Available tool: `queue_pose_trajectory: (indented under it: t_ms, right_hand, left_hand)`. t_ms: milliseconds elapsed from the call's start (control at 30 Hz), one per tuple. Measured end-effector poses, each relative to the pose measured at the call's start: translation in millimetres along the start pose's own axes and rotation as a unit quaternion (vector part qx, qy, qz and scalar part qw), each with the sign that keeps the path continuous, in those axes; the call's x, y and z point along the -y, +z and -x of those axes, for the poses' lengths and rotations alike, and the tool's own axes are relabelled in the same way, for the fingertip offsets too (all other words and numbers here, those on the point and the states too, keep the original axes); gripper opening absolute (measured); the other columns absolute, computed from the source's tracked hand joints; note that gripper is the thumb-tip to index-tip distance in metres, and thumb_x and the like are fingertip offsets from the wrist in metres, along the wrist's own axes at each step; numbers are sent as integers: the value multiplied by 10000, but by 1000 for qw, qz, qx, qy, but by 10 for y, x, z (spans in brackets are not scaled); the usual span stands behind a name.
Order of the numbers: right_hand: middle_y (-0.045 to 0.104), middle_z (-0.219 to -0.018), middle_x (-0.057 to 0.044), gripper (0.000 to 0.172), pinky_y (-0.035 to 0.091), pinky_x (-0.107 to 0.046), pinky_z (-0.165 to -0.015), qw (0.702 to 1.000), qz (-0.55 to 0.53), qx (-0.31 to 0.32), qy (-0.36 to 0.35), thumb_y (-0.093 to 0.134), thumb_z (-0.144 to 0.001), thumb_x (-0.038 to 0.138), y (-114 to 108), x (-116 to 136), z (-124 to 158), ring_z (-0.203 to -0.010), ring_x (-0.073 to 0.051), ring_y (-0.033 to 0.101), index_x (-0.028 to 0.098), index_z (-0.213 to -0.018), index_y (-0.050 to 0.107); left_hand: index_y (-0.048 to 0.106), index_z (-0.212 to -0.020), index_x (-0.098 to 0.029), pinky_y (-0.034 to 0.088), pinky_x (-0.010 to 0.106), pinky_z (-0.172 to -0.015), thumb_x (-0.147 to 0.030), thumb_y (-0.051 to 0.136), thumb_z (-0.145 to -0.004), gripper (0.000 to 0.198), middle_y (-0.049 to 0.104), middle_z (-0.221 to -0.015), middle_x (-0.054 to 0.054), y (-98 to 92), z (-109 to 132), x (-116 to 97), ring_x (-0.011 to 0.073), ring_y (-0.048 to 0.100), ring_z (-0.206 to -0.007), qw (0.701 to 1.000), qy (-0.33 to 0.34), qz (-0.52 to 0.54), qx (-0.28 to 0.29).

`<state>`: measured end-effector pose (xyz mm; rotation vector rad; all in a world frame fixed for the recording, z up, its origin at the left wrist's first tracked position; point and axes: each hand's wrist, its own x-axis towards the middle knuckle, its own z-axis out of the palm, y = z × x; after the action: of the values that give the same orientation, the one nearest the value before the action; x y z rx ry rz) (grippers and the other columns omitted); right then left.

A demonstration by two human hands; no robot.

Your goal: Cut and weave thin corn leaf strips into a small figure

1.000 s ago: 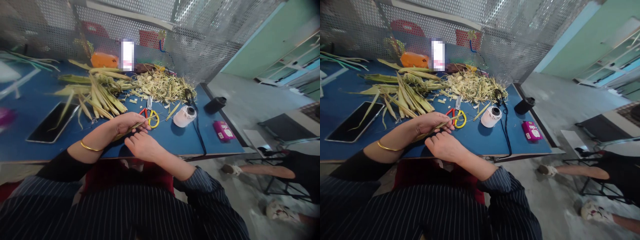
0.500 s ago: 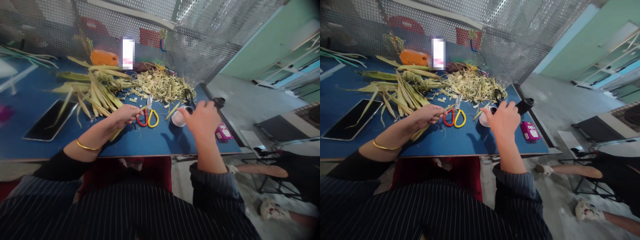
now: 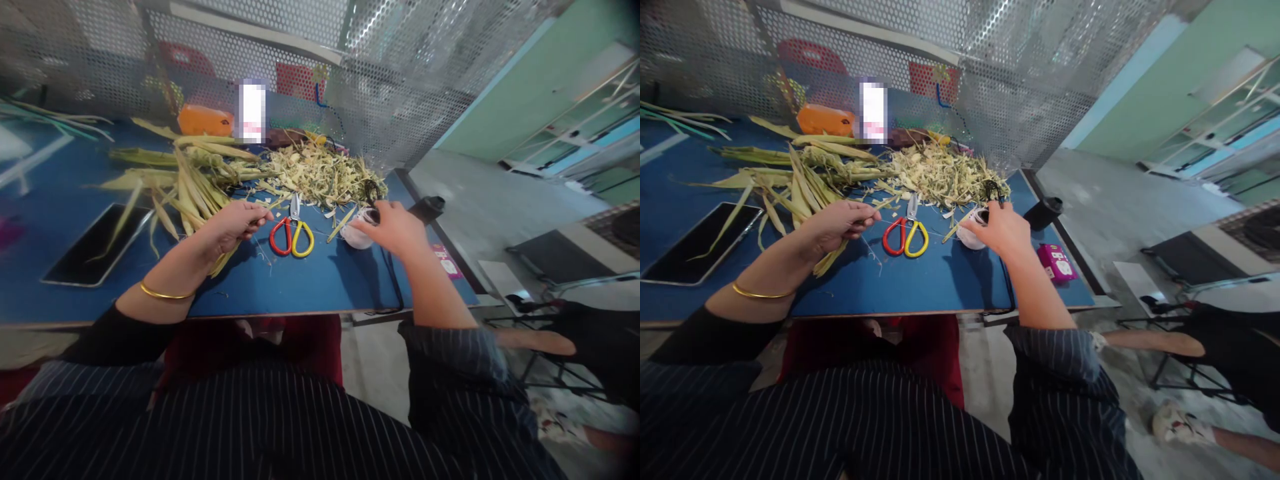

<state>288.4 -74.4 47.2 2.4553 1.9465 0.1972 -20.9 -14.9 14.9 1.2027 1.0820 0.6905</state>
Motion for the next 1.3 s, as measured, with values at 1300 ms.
queue_pose_trajectory:
  t_ms: [1300]
  right_hand:
    - [488, -640, 59, 598, 290, -222, -423, 752, -570, 325, 62, 702, -719, 445, 318, 185, 801, -427, -68, 384, 167, -1216, 518]
  left_hand:
    - [606, -740, -129, 152, 195, -375, -145, 546, -794, 83, 435, -596, -29, -91, -23, -33, 35, 257, -409, 998, 54, 8, -41]
